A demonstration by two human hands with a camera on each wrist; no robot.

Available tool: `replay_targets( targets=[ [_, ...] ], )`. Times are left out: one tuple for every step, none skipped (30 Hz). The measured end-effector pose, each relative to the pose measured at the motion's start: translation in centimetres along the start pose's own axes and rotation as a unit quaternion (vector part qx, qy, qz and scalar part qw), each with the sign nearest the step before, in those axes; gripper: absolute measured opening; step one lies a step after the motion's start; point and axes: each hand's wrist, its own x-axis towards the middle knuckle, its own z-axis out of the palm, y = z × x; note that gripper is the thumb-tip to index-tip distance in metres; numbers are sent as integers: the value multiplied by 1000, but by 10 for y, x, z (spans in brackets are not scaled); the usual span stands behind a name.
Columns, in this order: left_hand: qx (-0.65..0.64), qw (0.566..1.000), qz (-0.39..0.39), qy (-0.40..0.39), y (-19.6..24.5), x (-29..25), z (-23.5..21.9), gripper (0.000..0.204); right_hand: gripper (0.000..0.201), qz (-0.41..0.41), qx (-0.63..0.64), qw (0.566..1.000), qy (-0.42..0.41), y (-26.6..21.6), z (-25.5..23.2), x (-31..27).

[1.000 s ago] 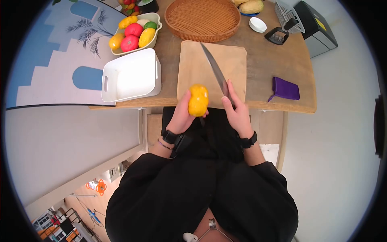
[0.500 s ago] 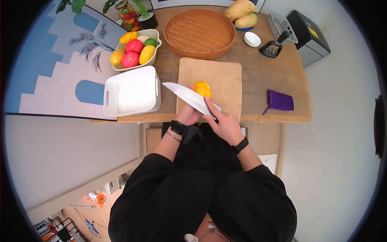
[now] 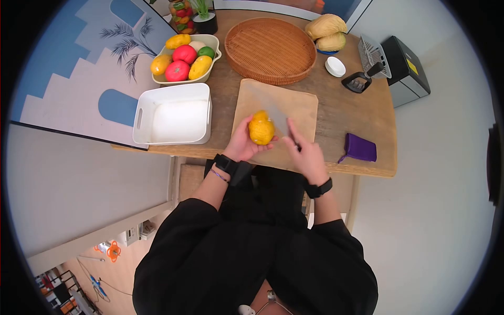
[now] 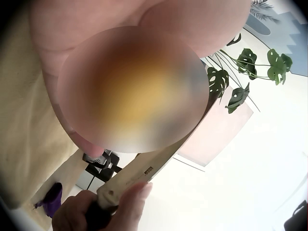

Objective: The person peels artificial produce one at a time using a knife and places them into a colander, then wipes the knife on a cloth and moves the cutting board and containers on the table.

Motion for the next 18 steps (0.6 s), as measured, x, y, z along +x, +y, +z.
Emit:
replay_targets(
  targets=[
    [-1, 1000, -1, 0, -2, 4, -1, 60, 59, -59, 0, 998, -4, -3, 7, -7],
    [-13, 999, 35, 33, -6, 7, -1, 60, 59, -58, 0, 998, -6, -6, 13, -12],
    [-24, 995, 71, 69, -9, 7, -5, 61, 61, -63, -16, 997, -30, -8, 20, -18],
    [-23, 995, 68, 74, -10, 10, -15, 61, 62, -67, -31, 996, -53, -8, 26, -23],
    [-46, 997, 53, 26, -7, 13, -21, 61, 64, -84, -50, 994, -55, -6, 33, -26],
    [-69, 997, 36, -24, -6, 16, -26, 61, 64, -82, -48, 994, -55, -3, 39, -28],
    [-72, 996, 33, -43, -6, 15, -32, 60, 64, -80, -48, 994, -51, -1, 43, -29],
    [-72, 996, 29, -43, -6, 14, -29, 60, 63, -78, -48, 995, -46, -1, 45, -31],
    [-75, 996, 42, -34, -6, 11, -24, 60, 63, -75, -48, 995, -45, -1, 46, -31],
    [-77, 995, 56, -25, -6, 10, -20, 60, 63, -76, -55, 995, -44, -1, 46, -29],
    [-77, 995, 55, -26, -6, 11, -19, 60, 63, -78, -61, 994, -43, -1, 46, -27],
    [-59, 996, 61, -13, -7, 11, -18, 61, 63, -78, -61, 994, -43, -2, 45, -26],
    [-42, 997, 67, -1, -7, 11, -17, 61, 63, -76, -66, 994, -47, -3, 44, -25],
    [-43, 997, 68, 0, -8, 10, -20, 61, 63, -73, -70, 993, -52, -4, 43, -24],
    [-40, 997, 70, 8, -10, 10, -23, 61, 63, -74, -70, 993, -53, -1, 45, -22],
    [-38, 997, 72, 16, -11, 9, -27, 60, 62, -57, -46, 997, -21, 5, 46, -19],
    [-39, 996, 73, 16, -7, 12, -35, 60, 61, -40, -21, 999, 11, 10, 46, -14],
    [-60, 993, 28, -101, 1, 16, -43, 60, 61, -40, -21, 999, 10, 15, 41, -7]
  ],
)
